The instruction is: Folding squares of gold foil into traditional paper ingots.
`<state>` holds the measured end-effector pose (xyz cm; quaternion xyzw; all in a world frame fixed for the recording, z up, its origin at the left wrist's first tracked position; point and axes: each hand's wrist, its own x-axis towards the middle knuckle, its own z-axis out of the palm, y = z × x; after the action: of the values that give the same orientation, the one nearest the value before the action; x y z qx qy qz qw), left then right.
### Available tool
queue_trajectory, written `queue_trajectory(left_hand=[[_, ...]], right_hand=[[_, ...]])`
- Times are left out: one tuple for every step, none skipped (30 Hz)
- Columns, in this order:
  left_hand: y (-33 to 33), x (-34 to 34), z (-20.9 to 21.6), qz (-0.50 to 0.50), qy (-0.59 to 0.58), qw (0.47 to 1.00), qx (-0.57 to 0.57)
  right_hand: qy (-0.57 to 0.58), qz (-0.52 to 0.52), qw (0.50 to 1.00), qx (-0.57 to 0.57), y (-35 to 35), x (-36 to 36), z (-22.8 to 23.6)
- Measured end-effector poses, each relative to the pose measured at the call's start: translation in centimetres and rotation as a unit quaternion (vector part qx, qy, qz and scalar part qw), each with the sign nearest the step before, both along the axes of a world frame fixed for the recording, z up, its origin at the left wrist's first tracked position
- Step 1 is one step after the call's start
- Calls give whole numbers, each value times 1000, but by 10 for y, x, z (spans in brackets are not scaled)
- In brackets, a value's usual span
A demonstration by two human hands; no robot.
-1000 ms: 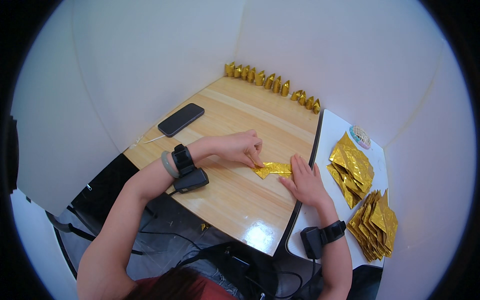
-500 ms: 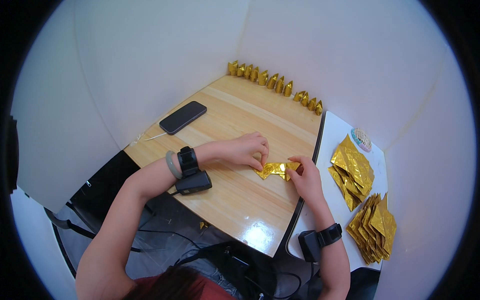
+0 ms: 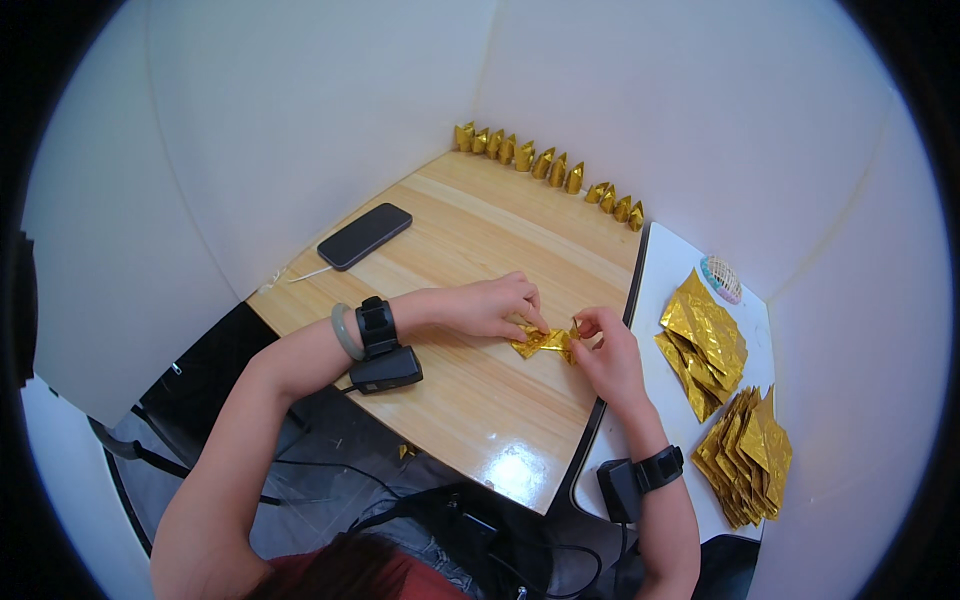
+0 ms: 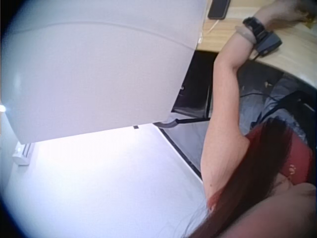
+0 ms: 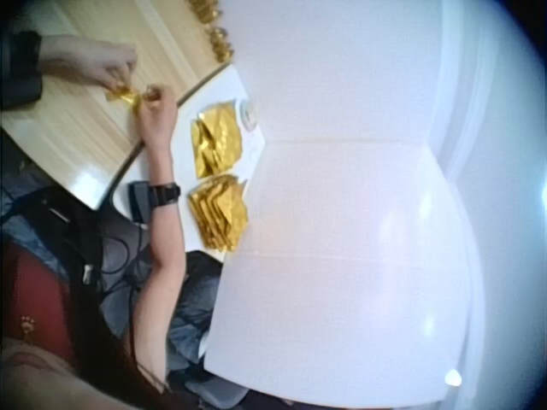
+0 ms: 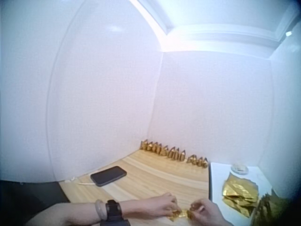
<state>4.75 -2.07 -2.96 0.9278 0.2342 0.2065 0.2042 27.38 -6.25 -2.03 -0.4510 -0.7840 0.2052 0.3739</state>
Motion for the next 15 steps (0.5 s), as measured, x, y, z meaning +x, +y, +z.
queue_trajectory(left_hand=[[1,0,-1,-1,-1,1000,-1],[0,0,0,-2,-1,1000,-1],[0,1,1,-3,-3,1000,-8],[0,1,2,-4,-5,1000,-15],[1,1,1,-4,-5,1000,-15],[1,1,0,-4,-5,1000,-11],[2,1,-1,-4,-5,1000,-8],[2,1,-1,-3,-5,1000,-8],[1,0,-1,-3,-5,1000,-9],[1,0,-1,-2,-6,1000,-10],[2,0,-1,-2,-6,1000,-10],[2,1,-1,-2,-4,1000,-11],[3,1,-2,-1,-2,1000,-11],[3,1,-1,-1,-2,1000,-11],[3,1,-1,-1,2,1000,-13]], right_hand=[[-52,5,998,30,0,1,2],[-104,8,993,60,0,2,3],[-104,7,993,59,0,3,3],[-119,16,989,82,-1,4,3],[-134,27,985,104,-1,4,3],[-134,27,985,104,-2,3,3],[-138,38,982,123,-3,2,4],[-143,50,978,142,-5,0,4],[-143,51,978,142,-5,-1,5],[-138,60,978,141,-6,-2,6],[-134,69,978,141,-6,-3,6],[-134,68,978,141,-7,-4,7],[-141,73,977,141,-7,-4,7],[-146,78,976,141,-7,-5,8],[-146,78,976,141,-7,-4,7]])
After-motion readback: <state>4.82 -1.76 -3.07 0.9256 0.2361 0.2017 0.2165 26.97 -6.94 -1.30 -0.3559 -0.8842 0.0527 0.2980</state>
